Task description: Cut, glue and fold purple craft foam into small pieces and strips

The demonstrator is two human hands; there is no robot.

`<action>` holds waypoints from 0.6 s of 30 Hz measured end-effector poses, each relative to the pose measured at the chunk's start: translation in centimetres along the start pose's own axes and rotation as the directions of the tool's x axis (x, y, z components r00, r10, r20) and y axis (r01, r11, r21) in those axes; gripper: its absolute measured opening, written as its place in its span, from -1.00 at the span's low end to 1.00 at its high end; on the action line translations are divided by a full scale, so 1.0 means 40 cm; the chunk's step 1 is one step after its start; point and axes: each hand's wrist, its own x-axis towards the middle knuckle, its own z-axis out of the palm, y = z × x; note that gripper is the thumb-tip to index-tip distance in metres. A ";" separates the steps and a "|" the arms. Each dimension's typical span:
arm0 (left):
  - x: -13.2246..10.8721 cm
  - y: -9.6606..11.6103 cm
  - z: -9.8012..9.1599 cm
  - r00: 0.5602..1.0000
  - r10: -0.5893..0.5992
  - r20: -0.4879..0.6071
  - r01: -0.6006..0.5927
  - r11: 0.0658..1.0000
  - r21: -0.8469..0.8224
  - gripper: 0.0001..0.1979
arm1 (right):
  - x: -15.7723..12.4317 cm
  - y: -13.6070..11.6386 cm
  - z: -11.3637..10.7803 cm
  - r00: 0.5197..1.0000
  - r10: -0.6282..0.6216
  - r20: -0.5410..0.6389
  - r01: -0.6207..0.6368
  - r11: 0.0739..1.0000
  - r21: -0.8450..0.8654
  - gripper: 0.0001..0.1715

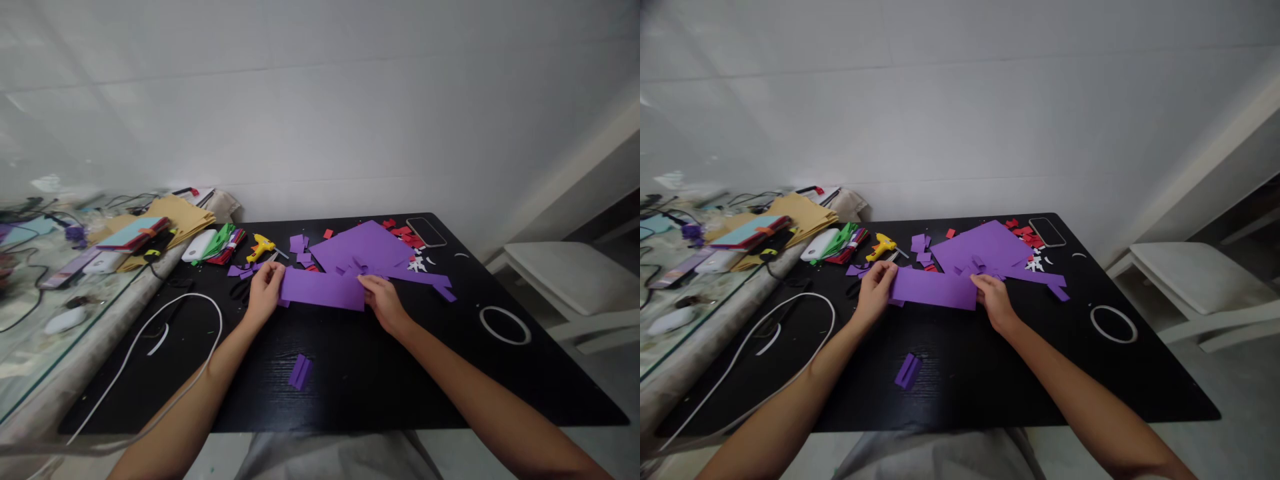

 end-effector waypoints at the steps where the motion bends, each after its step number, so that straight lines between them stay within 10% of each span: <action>1: 0.003 -0.003 -0.001 0.999 -0.005 -0.047 0.005 1.000 -0.013 -0.75 | -0.008 -0.003 0.004 0.994 0.036 0.101 -0.037 0.999 0.011 -0.66; 3: 0.008 -0.007 -0.001 0.989 -0.052 -0.141 0.042 0.996 -0.072 -0.75 | -0.032 -0.008 0.016 0.899 0.158 0.408 -0.171 0.985 -0.004 -0.56; 5: 0.014 -0.009 -0.001 0.970 -0.153 -0.191 0.114 0.973 -0.202 -0.76 | -0.064 -0.006 0.032 0.577 0.336 0.745 -0.344 0.927 -0.152 -0.30; 8: 0.021 -0.004 0.001 0.931 -0.344 -0.119 0.256 0.852 -0.457 -0.79 | -0.114 0.019 0.059 0.053 0.486 0.872 -0.464 0.786 -0.409 0.00; 10: 0.025 0.001 0.002 0.897 -0.442 0.000 0.359 0.728 -0.584 -0.83 | -0.138 0.047 0.070 -0.140 0.539 0.830 -0.468 0.703 -0.536 0.03; 13: 0.029 0.009 0.002 0.826 -0.528 0.195 0.497 0.523 -0.692 -0.80 | -0.140 0.080 0.071 -0.045 0.515 0.856 -0.473 0.744 -0.472 -0.06; 18: 0.033 0.022 -0.002 0.765 -0.555 0.327 0.587 0.392 -0.709 -0.72 | -0.081 0.084 0.047 0.630 0.239 0.739 -0.356 0.935 0.001 -0.43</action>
